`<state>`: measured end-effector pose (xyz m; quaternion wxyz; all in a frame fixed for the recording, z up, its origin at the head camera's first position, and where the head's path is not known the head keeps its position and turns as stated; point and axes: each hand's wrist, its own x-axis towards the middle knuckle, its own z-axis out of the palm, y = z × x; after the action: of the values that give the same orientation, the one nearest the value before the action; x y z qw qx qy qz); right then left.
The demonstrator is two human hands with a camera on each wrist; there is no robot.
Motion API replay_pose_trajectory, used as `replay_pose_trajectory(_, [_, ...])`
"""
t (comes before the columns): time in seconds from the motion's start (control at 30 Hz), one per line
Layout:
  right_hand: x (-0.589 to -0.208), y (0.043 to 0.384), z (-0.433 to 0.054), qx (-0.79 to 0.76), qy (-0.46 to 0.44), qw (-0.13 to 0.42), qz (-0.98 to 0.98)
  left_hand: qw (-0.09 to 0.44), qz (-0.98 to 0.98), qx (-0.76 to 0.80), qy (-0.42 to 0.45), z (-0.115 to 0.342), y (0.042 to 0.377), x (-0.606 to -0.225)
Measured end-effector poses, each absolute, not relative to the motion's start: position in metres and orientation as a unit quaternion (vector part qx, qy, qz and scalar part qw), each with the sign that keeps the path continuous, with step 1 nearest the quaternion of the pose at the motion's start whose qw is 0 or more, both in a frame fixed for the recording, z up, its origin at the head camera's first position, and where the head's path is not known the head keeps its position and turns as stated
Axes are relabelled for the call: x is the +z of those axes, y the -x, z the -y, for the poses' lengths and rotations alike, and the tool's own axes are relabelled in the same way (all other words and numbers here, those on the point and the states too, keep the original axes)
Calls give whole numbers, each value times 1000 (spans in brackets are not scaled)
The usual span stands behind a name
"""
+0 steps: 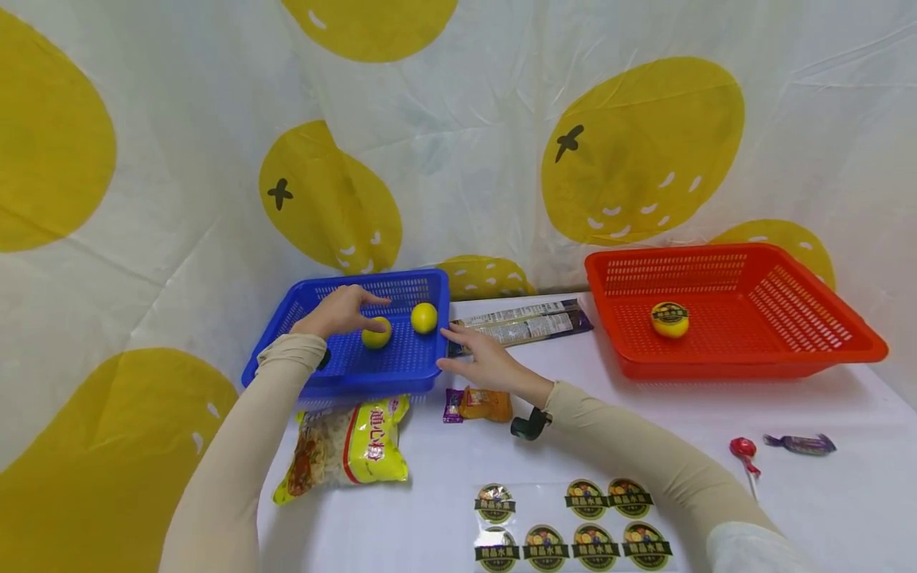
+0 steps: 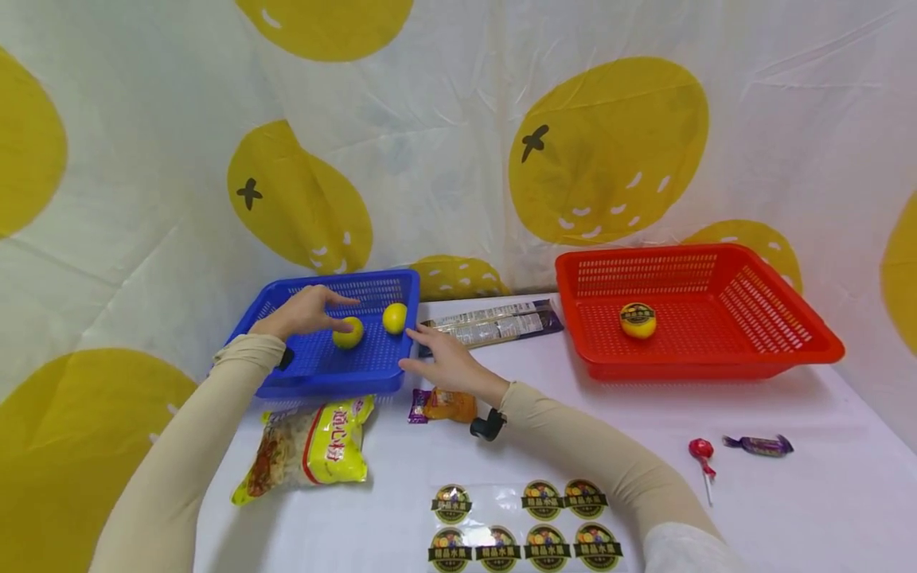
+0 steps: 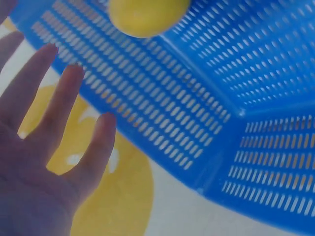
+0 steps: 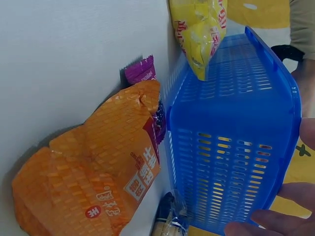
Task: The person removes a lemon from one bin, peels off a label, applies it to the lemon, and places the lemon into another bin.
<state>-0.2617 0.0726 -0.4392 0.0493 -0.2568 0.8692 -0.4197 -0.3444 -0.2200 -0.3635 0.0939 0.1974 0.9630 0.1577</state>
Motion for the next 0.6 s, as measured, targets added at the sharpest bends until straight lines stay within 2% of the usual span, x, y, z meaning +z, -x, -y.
replay_pose_trajectory(0.17, [-441,263,-70,-436,249,52,-863,139,-958,139,-207,225,364,-379])
replay_pose_trajectory(0.37, [-442,262,-68,-445,243,58,-860,163,-965,115,-169,235,374,-395])
replay_pose_trajectory(0.6, [-442,264,-72,-441,237,63,-864,158,-968,128,-147,238,381,-409])
